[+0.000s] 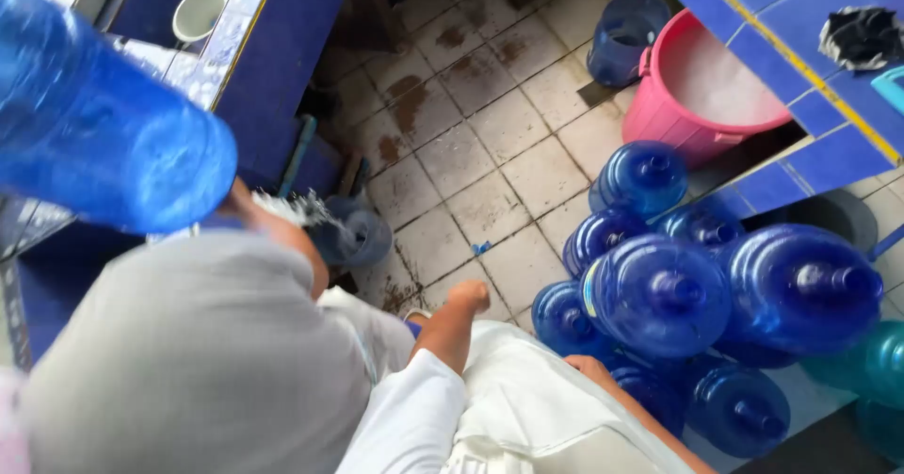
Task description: The person is cleaning blue plastic water bottle caps using a brush and soapy water in a tiled sink area, and also handling large blue water jugs.
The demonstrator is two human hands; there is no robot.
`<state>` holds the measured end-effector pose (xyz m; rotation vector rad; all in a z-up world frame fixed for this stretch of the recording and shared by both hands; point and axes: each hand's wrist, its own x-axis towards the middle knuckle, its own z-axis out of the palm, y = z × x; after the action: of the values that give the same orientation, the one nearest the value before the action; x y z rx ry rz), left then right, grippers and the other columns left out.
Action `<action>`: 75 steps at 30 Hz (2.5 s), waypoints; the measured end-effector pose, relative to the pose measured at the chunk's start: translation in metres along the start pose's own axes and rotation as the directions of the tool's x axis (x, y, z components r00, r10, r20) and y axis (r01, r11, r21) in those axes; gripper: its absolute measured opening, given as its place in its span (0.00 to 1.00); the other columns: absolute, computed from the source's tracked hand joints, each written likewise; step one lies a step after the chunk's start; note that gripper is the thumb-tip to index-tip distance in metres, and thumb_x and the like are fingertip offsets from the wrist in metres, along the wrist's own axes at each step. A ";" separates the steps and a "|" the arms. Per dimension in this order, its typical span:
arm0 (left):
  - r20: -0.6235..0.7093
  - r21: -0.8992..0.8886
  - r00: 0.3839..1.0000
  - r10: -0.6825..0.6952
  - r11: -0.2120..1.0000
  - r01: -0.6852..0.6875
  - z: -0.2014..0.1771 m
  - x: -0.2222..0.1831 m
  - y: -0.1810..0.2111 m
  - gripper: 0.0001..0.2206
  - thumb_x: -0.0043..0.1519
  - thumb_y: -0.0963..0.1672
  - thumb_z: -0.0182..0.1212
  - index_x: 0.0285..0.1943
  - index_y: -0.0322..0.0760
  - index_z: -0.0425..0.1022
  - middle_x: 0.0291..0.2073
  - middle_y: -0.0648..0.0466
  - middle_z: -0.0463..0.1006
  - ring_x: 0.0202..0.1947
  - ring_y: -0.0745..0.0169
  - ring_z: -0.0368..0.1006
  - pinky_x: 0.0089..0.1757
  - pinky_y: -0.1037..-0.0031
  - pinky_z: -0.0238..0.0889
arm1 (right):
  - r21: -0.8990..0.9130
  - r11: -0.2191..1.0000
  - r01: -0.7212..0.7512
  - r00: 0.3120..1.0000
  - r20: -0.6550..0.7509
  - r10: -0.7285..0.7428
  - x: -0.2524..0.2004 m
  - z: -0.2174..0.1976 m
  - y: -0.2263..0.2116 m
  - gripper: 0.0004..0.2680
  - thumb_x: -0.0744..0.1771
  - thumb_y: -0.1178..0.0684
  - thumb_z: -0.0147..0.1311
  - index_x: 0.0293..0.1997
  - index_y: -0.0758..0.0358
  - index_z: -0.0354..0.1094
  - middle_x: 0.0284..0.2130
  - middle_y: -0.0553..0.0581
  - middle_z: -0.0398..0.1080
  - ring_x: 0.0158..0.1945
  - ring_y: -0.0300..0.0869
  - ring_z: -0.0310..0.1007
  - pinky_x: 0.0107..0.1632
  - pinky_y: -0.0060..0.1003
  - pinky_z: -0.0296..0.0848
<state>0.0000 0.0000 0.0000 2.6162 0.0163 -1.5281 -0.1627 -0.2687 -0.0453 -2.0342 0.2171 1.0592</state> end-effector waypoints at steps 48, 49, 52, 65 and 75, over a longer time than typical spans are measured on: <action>-0.942 -0.332 0.184 -0.280 0.852 -0.404 -0.970 0.531 -0.581 0.16 0.58 0.47 0.58 0.51 0.33 0.70 0.49 0.46 0.72 0.49 0.45 0.69 0.51 0.58 0.61 | -0.327 0.913 0.242 0.900 -0.276 -0.338 0.875 -0.463 -0.931 0.09 0.68 0.52 0.52 0.50 0.61 0.73 0.44 0.54 0.73 0.50 0.41 0.70 0.55 0.35 0.64; -0.939 -0.342 0.182 -0.292 0.849 -0.403 -1.000 0.549 -0.595 0.16 0.58 0.47 0.58 0.51 0.33 0.70 0.49 0.46 0.72 0.49 0.45 0.69 0.51 0.58 0.61 | -0.336 0.909 0.245 0.900 -0.268 -0.342 0.877 -0.448 -0.965 0.09 0.68 0.52 0.52 0.50 0.61 0.73 0.44 0.54 0.73 0.50 0.41 0.70 0.55 0.35 0.64; -0.956 -0.281 0.192 -0.223 0.882 -0.378 -1.056 0.599 -0.621 0.12 0.60 0.44 0.57 0.49 0.34 0.70 0.52 0.45 0.66 0.51 0.36 0.66 0.46 0.51 0.65 | -0.382 0.924 -0.001 0.987 -0.150 -0.061 0.875 -0.414 -1.031 0.12 0.67 0.47 0.49 0.53 0.54 0.72 0.51 0.51 0.71 0.53 0.43 0.67 0.55 0.38 0.63; -0.722 -0.617 -0.100 -0.685 0.702 -0.356 -0.981 0.528 -0.690 0.11 0.59 0.44 0.56 0.49 0.36 0.75 0.46 0.45 0.76 0.48 0.45 0.72 0.52 0.59 0.65 | -0.675 0.542 0.500 0.860 0.318 -0.399 1.061 -0.432 -1.151 0.11 0.67 0.50 0.53 0.53 0.57 0.73 0.48 0.53 0.73 0.53 0.41 0.69 0.61 0.33 0.60; 0.191 -0.868 0.768 -0.612 0.260 0.423 -0.830 0.528 -0.831 0.18 0.58 0.45 0.44 0.53 0.39 0.75 0.50 0.44 0.76 0.51 0.43 0.71 0.51 0.59 0.64 | -0.340 0.359 0.869 0.484 0.439 -0.757 0.987 -0.267 -1.247 0.05 0.70 0.61 0.55 0.50 0.67 0.73 0.45 0.60 0.74 0.48 0.44 0.73 0.56 0.35 0.68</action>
<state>0.9263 0.8856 -0.1306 1.8285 1.4461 -0.8751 1.2226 0.5524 0.0294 -2.0096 -1.2715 0.6493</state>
